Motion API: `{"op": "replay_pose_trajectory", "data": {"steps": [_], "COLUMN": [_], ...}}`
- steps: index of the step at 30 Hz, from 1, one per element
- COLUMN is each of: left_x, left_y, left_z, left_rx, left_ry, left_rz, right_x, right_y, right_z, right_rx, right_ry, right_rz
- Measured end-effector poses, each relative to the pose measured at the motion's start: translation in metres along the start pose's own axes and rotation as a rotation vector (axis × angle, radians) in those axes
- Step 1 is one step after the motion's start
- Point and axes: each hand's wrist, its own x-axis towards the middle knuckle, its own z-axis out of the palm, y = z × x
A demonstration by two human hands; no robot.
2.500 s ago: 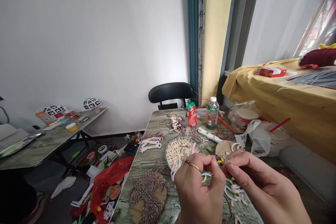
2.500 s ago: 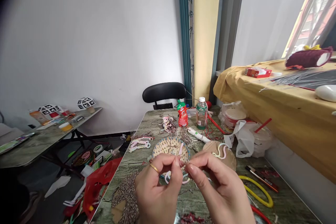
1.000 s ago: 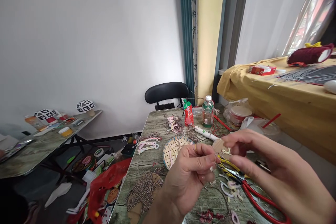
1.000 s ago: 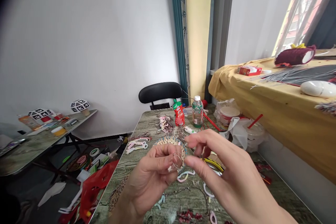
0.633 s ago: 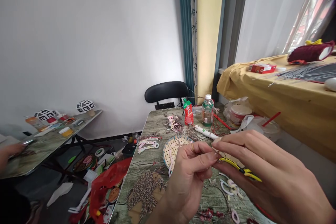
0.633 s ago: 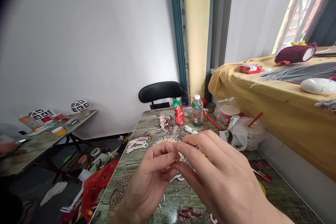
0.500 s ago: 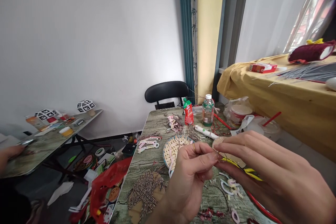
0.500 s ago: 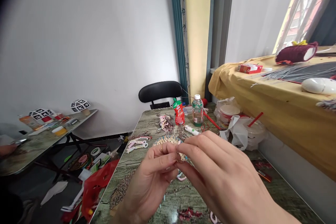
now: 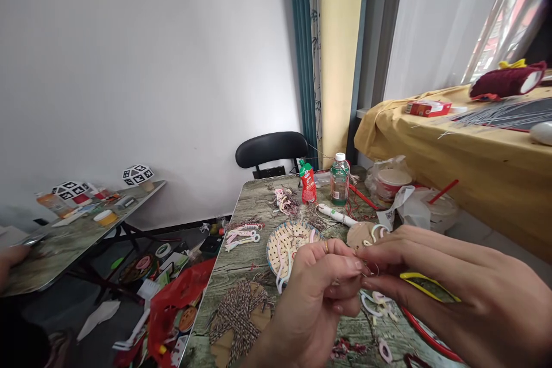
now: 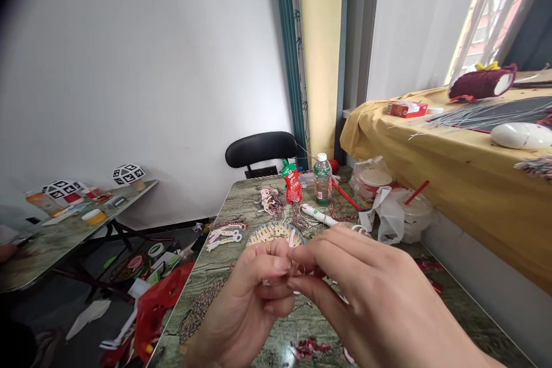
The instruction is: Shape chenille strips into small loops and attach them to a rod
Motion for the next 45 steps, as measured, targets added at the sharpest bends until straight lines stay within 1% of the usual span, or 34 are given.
{"op": "replay_pose_trajectory", "data": {"steps": [2, 7, 11, 15, 18, 20, 22, 24, 27, 32, 34, 39, 42, 43, 45], "left_x": [0.0, -0.001, 0.0, 0.001, 0.0, -0.001, -0.002, -0.002, -0.002, -0.003, -0.003, -0.002, -0.001, -0.001, -0.001], "left_y": [-0.002, -0.003, -0.003, -0.004, -0.006, -0.007, -0.007, -0.007, -0.006, -0.002, -0.001, -0.004, -0.009, -0.01, -0.012], "left_z": [-0.002, -0.005, -0.007, -0.008, -0.008, -0.008, -0.008, -0.007, -0.006, -0.005, -0.005, -0.008, -0.01, -0.01, -0.01], "left_rx": [-0.014, -0.038, -0.048, -0.064, -0.052, -0.062, -0.075, -0.083, -0.066, -0.036, -0.038, -0.056, -0.096, -0.108, -0.107], "left_ry": [-0.015, -0.018, -0.007, 0.01, 0.05, 0.071, 0.07, 0.056, 0.048, 0.034, 0.009, -0.033, -0.063, -0.056, -0.021], "left_rz": [-0.028, -0.087, -0.127, -0.12, -0.095, -0.086, -0.079, -0.08, -0.097, -0.143, -0.169, -0.192, -0.186, -0.18, -0.169], "right_x": [0.0, -0.002, -0.004, -0.006, -0.006, -0.005, -0.005, -0.004, -0.002, -0.002, -0.005, -0.012, -0.017, -0.019, -0.022], "right_y": [-0.001, -0.001, 0.001, 0.003, 0.004, 0.005, 0.007, 0.007, 0.007, 0.005, 0.005, 0.005, 0.005, 0.005, 0.007], "right_z": [0.0, 0.001, 0.002, 0.0, -0.001, 0.0, 0.001, 0.003, 0.005, 0.006, 0.006, 0.009, 0.013, 0.015, 0.018], "right_rx": [-0.001, -0.07, -0.068, -0.043, 0.061, 0.177, 0.264, 0.317, 0.403, 0.529, 0.533, 0.448, 0.405, 0.396, 0.399], "right_ry": [-0.021, -0.067, -0.071, -0.077, -0.082, -0.057, 0.001, 0.072, 0.109, 0.107, 0.114, 0.14, 0.228, 0.252, 0.254], "right_rz": [0.014, -0.029, -0.049, -0.049, -0.018, 0.047, 0.114, 0.149, 0.156, 0.143, 0.144, 0.102, 0.1, 0.104, 0.123]}}
